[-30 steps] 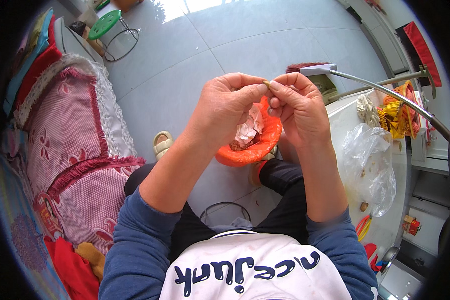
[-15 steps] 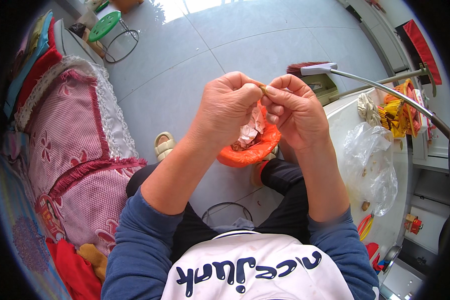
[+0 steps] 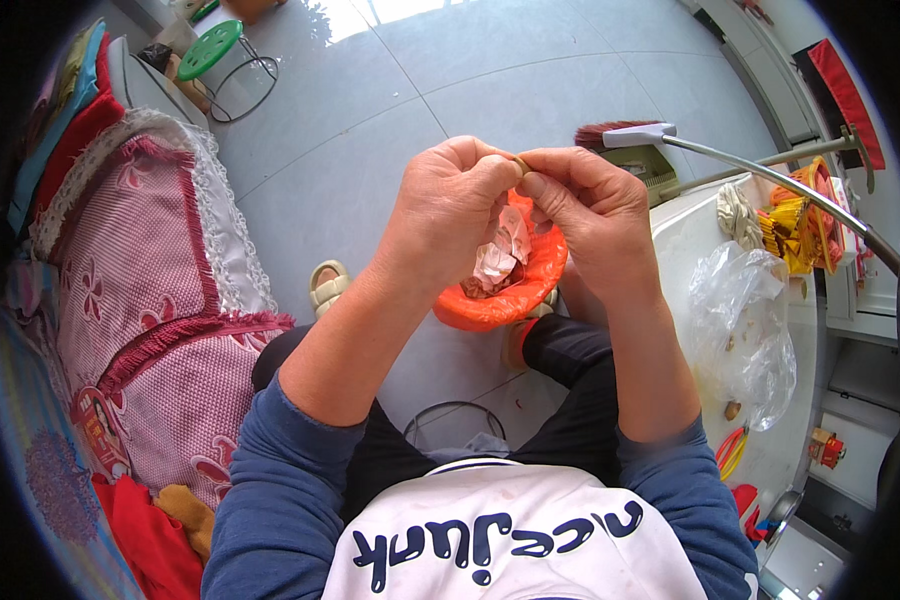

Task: The person sits and repeatedly picks up small nut-like items, peels their outer shells by hand, and places the peeled kernels into a small orange bowl. Shells and debris are discarded into the same bowl or nearby. The person continues this one-at-a-time peeling process throughout the clip.

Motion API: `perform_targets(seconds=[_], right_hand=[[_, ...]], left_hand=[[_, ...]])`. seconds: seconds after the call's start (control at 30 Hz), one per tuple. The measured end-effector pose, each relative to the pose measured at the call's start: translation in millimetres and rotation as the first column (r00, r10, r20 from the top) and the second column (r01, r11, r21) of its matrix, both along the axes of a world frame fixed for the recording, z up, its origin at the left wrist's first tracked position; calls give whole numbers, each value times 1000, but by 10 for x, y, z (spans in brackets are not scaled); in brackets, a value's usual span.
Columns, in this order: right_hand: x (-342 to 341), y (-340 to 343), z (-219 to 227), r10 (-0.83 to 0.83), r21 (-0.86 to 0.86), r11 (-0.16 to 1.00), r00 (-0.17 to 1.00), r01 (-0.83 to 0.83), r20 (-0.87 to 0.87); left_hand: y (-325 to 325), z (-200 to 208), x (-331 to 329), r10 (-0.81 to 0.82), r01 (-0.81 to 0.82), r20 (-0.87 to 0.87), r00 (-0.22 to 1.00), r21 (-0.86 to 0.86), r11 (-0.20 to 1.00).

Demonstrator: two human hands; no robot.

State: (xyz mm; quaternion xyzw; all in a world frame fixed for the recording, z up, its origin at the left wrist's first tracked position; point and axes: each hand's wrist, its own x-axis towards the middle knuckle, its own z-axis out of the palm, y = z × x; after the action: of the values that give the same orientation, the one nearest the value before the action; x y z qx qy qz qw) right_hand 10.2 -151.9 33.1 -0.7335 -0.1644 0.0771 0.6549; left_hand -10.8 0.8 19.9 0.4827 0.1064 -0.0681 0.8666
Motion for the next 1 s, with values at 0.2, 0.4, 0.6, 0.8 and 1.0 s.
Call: perform_targets(seconds=[0.2,0.4,0.6,0.8,1.0], right_hand=[[-48,70,-53,-17,-240,952,818,188,574],[-57,101,-96,-61,-191,958,799,216,598],[-85,120,-104,-130,-85,982,930,169,344],[19,-5,-76,-160,-97,976,943,195,293],[109,-48,-94,-7,-225,949,727,221,686]], left_hand=[[24,-14,7,-18,10,-87,996,-89,996],[42,-3,6,-34,18,-99,994,-155,988],[27,48,0,-9,-10,-127,992,-147,989],[26,70,-9,46,-52,-103,994,-56,997],[69,46,-38,-27,22,-63,998,-89,996]])
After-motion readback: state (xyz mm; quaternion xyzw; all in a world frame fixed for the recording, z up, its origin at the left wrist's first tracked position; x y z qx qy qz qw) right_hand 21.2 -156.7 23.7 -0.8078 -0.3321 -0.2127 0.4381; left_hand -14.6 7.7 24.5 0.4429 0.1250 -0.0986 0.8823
